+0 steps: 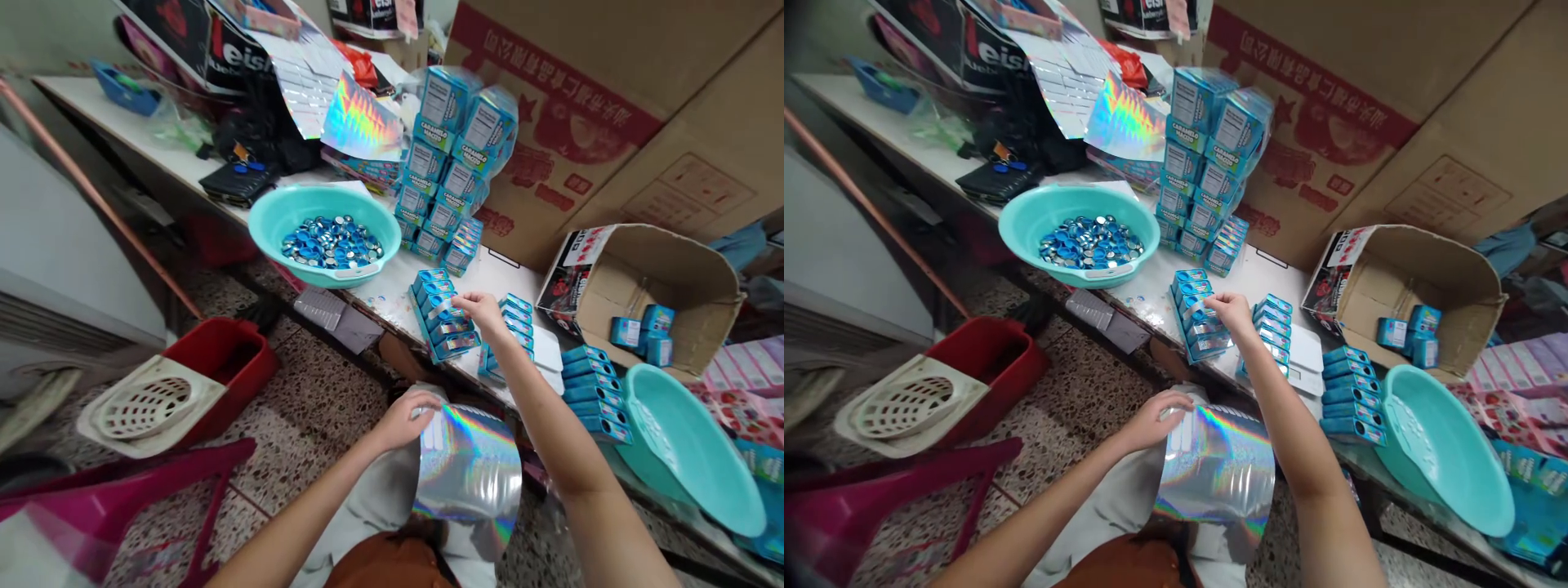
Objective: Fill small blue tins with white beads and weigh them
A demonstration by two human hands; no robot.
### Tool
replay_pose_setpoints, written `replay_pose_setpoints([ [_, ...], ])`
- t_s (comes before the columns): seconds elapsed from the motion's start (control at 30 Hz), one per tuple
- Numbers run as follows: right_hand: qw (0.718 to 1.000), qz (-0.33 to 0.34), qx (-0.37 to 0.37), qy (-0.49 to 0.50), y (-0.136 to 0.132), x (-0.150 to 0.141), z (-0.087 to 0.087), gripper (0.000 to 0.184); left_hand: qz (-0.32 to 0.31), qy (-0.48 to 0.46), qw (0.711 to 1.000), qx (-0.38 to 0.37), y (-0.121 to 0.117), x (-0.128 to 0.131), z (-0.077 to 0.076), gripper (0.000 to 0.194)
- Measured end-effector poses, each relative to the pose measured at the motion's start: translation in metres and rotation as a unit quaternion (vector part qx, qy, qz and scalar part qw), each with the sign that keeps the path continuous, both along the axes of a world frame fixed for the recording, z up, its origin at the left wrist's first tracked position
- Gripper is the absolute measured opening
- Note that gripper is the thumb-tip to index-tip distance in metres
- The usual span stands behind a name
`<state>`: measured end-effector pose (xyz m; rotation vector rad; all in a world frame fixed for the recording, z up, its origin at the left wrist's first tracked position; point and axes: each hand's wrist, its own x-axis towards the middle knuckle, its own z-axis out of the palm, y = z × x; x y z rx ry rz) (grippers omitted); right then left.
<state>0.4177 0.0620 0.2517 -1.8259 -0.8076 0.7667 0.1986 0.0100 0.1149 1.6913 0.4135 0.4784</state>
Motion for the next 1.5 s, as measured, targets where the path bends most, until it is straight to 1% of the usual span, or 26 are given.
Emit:
replay_pose_setpoints([
  [0.1, 0.999, -0.010, -0.008, 0.035, 0.001, 0.002, -0.005, 0.026, -0.028, 0.000, 1.000, -0.005, 0.007, 0.006, 0.004, 0.020],
  [0.2, 0.997, -0.007, -0.001, 0.075, 0.000, 0.002, -0.004, 0.026, -0.038, -0.006, 0.999, -0.015, 0.013, 0.013, 0.010, 0.027],
  [0.3, 0.998, 0.006, 0.006, 0.062, -0.002, -0.002, 0.002, 0.026, -0.001, -0.023, 0.999, -0.038, 0.022, 0.021, 0.017, 0.029],
  [0.37, 0.999, 0.016, 0.005, 0.045, -0.002, -0.004, 0.005, 0.026, 0.036, -0.023, 0.998, -0.054, 0.029, 0.026, 0.018, 0.031],
  [0.4, 0.999, 0.021, 0.004, 0.042, -0.002, -0.005, 0.006, 0.026, 0.041, -0.013, 0.997, -0.057, 0.031, 0.029, 0.018, 0.032],
  [0.43, 0.999, 0.024, 0.003, 0.043, -0.002, -0.006, 0.006, 0.027, 0.031, 0.002, 0.998, -0.054, 0.032, 0.031, 0.016, 0.033],
  [0.5, 0.998, 0.022, 0.002, 0.059, -0.001, -0.007, 0.004, 0.028, -0.020, 0.048, 0.998, -0.025, 0.030, 0.035, 0.007, 0.035],
  [0.57, 0.997, 0.012, 0.007, 0.082, -0.001, -0.007, 0.000, 0.030, -0.083, 0.092, 0.991, 0.039, 0.022, 0.036, -0.006, 0.038],
  [0.63, 0.995, 0.005, 0.018, 0.095, -0.001, -0.006, -0.003, 0.030, -0.122, 0.125, 0.978, 0.116, 0.010, 0.035, -0.021, 0.043],
  [0.7, 0.995, 0.007, 0.037, 0.091, -0.002, -0.006, -0.004, 0.029, -0.138, 0.142, 0.964, 0.180, -0.003, 0.031, -0.036, 0.045],
  [0.8, 0.995, 0.014, 0.063, 0.072, -0.003, -0.007, 0.002, 0.029, -0.131, 0.118, 0.959, 0.223, -0.018, 0.021, -0.051, 0.042],
  [0.87, 0.996, 0.020, 0.066, 0.058, -0.004, -0.008, 0.008, 0.030, -0.108, 0.085, 0.967, 0.216, -0.024, 0.016, -0.055, 0.041],
  [0.97, 0.997, 0.029, 0.056, 0.046, -0.005, -0.010, 0.011, 0.032, -0.043, 0.049, 0.980, 0.187, -0.023, 0.014, -0.055, 0.034],
  [1.03, 0.997, 0.030, 0.048, 0.049, -0.005, -0.010, 0.009, 0.033, -0.001, 0.036, 0.984, 0.174, -0.019, 0.016, -0.052, 0.028],
  [1.2, 0.998, 0.015, 0.023, 0.063, -0.004, -0.005, -0.002, 0.034, 0.069, 0.034, 0.985, 0.153, -0.002, 0.023, -0.041, 0.015],
  [1.23, 0.998, 0.013, 0.018, 0.065, -0.004, -0.004, -0.003, 0.033, 0.096, 0.032, 0.984, 0.145, 0.002, 0.024, -0.038, 0.015],
  [1.3, 0.997, 0.012, 0.013, 0.071, -0.005, -0.002, -0.004, 0.032, 0.179, 0.025, 0.976, 0.121, 0.013, 0.028, -0.030, 0.020],
  [1.37, 0.997, 0.014, 0.014, 0.079, -0.005, -0.001, -0.003, 0.032, 0.270, 0.008, 0.960, 0.069, 0.027, 0.034, -0.019, 0.022],
  [1.4, 0.996, 0.015, 0.014, 0.083, -0.005, -0.001, -0.002, 0.032, 0.305, -0.008, 0.952, 0.030, 0.035, 0.038, -0.012, 0.023],
  [1.43, 0.996, 0.017, 0.013, 0.086, -0.005, -0.001, -0.001, 0.031, 0.331, -0.030, 0.943, -0.017, 0.044, 0.043, -0.005, 0.024],
  [1.5, 0.996, 0.022, 0.010, 0.086, -0.005, -0.002, 0.000, 0.031, 0.356, -0.079, 0.923, -0.124, 0.062, 0.053, 0.011, 0.028],
])
